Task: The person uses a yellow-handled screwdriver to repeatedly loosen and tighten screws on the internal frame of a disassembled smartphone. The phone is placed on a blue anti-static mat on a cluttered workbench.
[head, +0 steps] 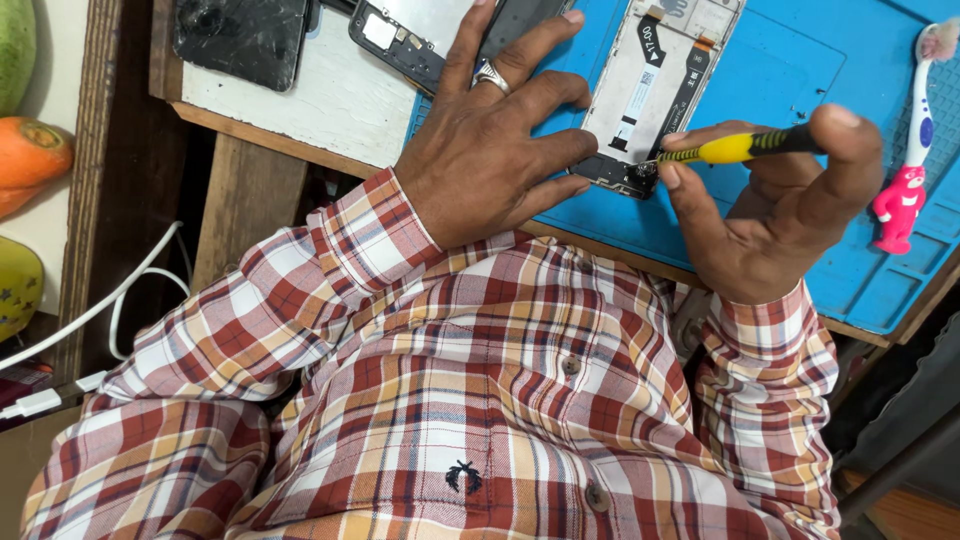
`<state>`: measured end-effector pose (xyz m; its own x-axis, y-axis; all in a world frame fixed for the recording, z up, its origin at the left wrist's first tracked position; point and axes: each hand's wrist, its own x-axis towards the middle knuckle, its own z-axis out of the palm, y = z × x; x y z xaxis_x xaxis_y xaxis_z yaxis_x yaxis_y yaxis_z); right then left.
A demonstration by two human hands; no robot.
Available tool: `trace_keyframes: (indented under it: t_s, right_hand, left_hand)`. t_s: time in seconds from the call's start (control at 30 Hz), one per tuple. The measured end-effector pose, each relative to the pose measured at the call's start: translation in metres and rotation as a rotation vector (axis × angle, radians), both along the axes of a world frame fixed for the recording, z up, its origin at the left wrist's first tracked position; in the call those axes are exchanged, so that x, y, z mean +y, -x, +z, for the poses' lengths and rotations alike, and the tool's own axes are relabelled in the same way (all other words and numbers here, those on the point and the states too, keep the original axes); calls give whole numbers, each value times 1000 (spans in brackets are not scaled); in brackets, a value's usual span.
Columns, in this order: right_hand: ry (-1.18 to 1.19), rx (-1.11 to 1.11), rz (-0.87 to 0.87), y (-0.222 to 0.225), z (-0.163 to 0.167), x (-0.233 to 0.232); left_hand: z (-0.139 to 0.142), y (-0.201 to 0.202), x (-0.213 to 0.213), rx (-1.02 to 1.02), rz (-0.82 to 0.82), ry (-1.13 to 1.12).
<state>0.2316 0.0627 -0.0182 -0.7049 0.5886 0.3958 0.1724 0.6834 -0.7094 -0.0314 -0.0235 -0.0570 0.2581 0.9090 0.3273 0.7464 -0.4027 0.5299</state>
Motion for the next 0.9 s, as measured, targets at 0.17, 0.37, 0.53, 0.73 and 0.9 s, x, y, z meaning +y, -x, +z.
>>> trace_keyframes:
  t_s: [0.17,0.37,0.53,0.73,0.9]
  right_hand:
    - [-29,-28,-4,-1,-1,3]
    - [-160,-39,-138,-2,-8,-3]
    - [-159,-35,-127,-2,-9,-3]
    - [-77,-46,-37,0,3,-7]
    - [-83,-33,-17,5,8,-3]
  left_hand:
    - [0,1,-1,6,-4,-12]
    - [2,2,-2,19,-15,-7]
    - [1,2,-1,22,-19,0]
    - [0,2,-3,19,-24,3]
    - [0,2,-2,32,-27,-23]
